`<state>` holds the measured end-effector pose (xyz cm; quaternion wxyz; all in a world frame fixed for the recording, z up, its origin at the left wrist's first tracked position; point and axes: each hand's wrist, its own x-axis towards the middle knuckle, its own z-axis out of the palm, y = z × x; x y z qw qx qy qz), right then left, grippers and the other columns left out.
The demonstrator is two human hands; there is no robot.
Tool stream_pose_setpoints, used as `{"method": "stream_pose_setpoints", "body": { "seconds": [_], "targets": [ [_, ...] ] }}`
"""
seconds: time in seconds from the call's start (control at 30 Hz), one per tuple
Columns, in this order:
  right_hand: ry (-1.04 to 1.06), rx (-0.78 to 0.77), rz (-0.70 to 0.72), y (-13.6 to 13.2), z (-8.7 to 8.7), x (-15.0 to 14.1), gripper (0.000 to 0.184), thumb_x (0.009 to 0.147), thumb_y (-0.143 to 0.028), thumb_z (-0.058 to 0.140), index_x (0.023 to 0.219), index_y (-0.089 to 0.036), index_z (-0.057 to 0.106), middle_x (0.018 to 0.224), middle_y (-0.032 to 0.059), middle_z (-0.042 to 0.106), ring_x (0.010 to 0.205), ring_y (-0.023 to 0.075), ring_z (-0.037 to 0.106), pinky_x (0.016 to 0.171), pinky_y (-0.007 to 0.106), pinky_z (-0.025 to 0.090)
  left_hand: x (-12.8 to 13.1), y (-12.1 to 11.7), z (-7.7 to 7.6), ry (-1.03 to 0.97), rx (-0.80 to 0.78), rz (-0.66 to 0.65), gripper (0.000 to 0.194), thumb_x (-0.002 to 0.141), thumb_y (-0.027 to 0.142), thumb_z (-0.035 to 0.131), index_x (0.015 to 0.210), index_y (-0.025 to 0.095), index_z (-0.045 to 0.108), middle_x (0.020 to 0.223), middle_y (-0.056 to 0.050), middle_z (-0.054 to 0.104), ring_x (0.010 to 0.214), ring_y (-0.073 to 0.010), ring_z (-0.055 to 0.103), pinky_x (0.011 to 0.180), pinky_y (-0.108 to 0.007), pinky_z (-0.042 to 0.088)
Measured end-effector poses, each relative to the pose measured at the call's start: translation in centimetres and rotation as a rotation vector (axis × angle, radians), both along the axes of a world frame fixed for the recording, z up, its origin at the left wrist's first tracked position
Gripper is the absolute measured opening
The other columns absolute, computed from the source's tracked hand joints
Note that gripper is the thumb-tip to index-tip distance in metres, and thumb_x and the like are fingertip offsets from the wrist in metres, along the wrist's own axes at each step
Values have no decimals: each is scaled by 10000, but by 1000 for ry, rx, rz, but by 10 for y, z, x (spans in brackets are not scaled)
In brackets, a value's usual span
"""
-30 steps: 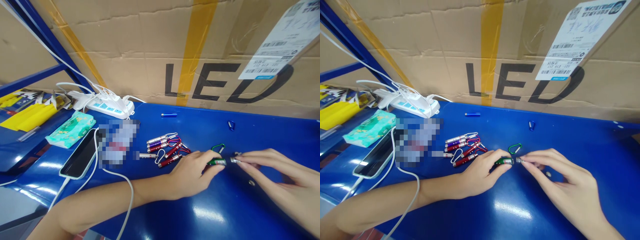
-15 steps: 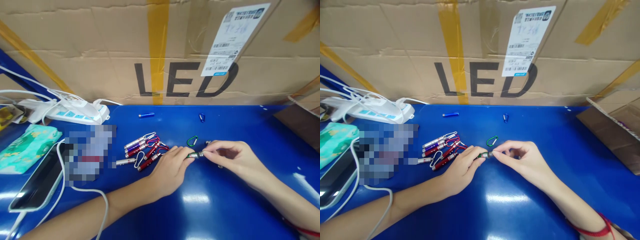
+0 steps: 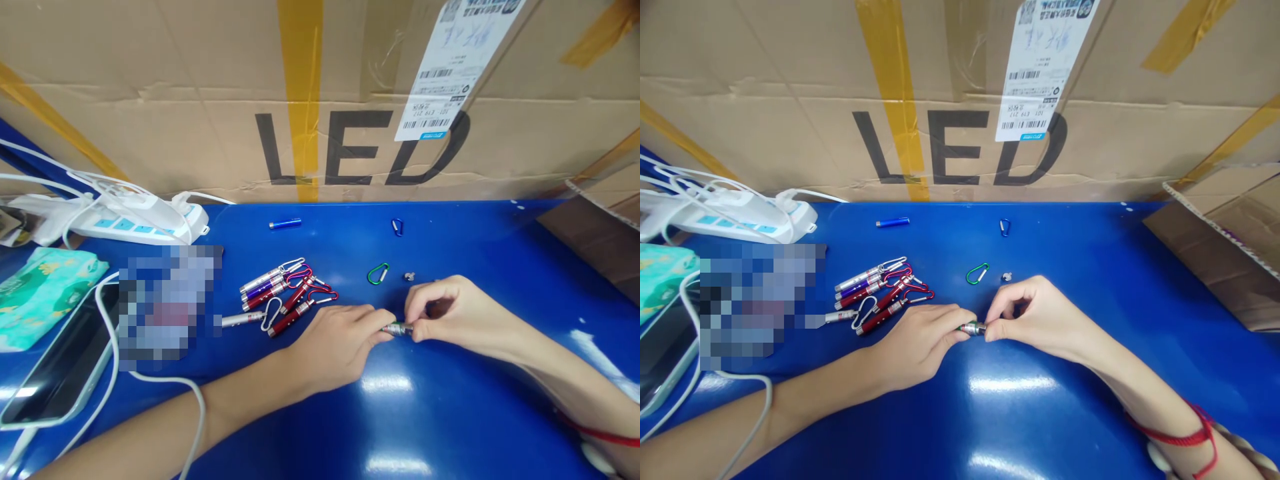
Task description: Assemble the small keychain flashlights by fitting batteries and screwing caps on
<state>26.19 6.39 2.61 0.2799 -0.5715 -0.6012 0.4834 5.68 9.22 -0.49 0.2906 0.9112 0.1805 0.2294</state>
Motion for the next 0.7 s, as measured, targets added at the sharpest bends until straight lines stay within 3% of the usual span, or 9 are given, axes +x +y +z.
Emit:
{"method": "stream_pose_setpoints", "body": {
  "seconds": [0.13,0.23,0.43,0.7],
  "targets": [
    [5,54,278,-4,5,1,253,791,-350,656,614,-171,678,618,18,647,528,94,534,484,208,404,-1,-2,-1,62,107,9,299,1018,240,229,957,162,511,781,-19,577,703,-163,588,568,-261,384],
    [-32,44,378,-6,10,0,316,877,-369,545,672,-160,665,654,29,646,517,85,527,468,199,403,-2,-3,-2,109,135,16,288,1015,237,238,955,164,509,768,-13,577,698,-158,597,549,-257,380],
    [-196,30,348,-11,14,-7,403,902,-430,472,650,-155,628,583,12,570,498,91,484,449,215,349,-1,-2,-5,136,191,52,294,1016,240,237,924,166,506,738,-5,563,651,-159,596,513,-266,370],
    [-20,-172,218,-15,12,-12,454,837,-544,524,610,-156,592,507,-11,503,449,83,445,425,213,339,0,-4,-5,94,221,87,341,1026,252,195,932,162,510,740,-13,560,667,-164,603,526,-258,402]
  ]
}}
